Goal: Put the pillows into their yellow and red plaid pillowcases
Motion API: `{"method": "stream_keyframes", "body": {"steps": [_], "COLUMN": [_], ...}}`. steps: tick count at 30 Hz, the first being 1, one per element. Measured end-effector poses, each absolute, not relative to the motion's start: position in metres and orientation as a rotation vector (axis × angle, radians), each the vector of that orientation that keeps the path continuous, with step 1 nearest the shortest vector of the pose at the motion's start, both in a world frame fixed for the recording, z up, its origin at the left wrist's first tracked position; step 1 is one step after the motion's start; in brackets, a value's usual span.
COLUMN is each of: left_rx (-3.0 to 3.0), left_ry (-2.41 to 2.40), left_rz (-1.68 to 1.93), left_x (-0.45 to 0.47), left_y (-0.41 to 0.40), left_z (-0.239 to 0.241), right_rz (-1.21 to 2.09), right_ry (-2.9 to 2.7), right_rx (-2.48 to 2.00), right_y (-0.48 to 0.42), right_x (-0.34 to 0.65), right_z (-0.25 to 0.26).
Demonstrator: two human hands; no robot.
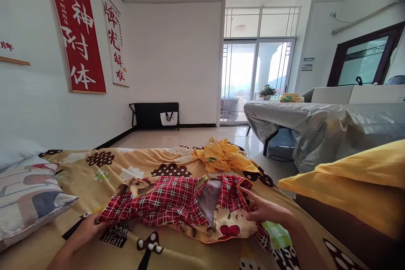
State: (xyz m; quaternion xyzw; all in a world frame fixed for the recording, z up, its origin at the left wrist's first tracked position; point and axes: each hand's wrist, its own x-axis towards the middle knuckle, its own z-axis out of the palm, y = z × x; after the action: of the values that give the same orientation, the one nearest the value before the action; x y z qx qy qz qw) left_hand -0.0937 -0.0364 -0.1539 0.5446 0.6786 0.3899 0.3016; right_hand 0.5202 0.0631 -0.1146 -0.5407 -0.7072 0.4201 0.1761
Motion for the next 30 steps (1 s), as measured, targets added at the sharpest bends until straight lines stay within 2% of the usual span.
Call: {"method": "stream_keyframes", "body": {"steps": [5, 9, 12, 15, 20, 23, 30], "left_rx": [1.228, 0.906, 0.811, 0.902, 1.380, 1.409, 1.482], "left_ry": [1.794, 1.627, 1.582, 1.812, 2.245, 2.456, 2.538], "left_rz": [1.305, 1.567, 1.644, 1.418, 0.751, 0.519, 0.755], "left_x": [-0.090, -0.094, -0.102, -0.115, -0.125, -0.118, -0.087], "left_y": [-0.037, -0.043, -0.045, -0.041, -0.027, -0.022, -0.035], "left_z": [-0.144, -0.137, -0.139, -0.154, -0.190, -0.200, -0.200], "right_rz": [0.843, 0.578, 0.268, 0.141, 0.221, 0.220, 0.185], "right_ry": [-2.100, -1.911, -1.678, -1.624, -1.726, -1.734, -1.745], "right_rx": [-1.690, -1.637, -1.816, -1.917, -2.009, -2.120, -2.150], "right_y": [0.077, 0.095, 0.107, 0.114, 0.113, 0.108, 0.084], "right_x": [0.525, 0.537, 0.548, 0.553, 0.539, 0.522, 0.497], "right_z": [-0.136, -0.137, -0.135, -0.143, -0.173, -0.186, -0.184]}}
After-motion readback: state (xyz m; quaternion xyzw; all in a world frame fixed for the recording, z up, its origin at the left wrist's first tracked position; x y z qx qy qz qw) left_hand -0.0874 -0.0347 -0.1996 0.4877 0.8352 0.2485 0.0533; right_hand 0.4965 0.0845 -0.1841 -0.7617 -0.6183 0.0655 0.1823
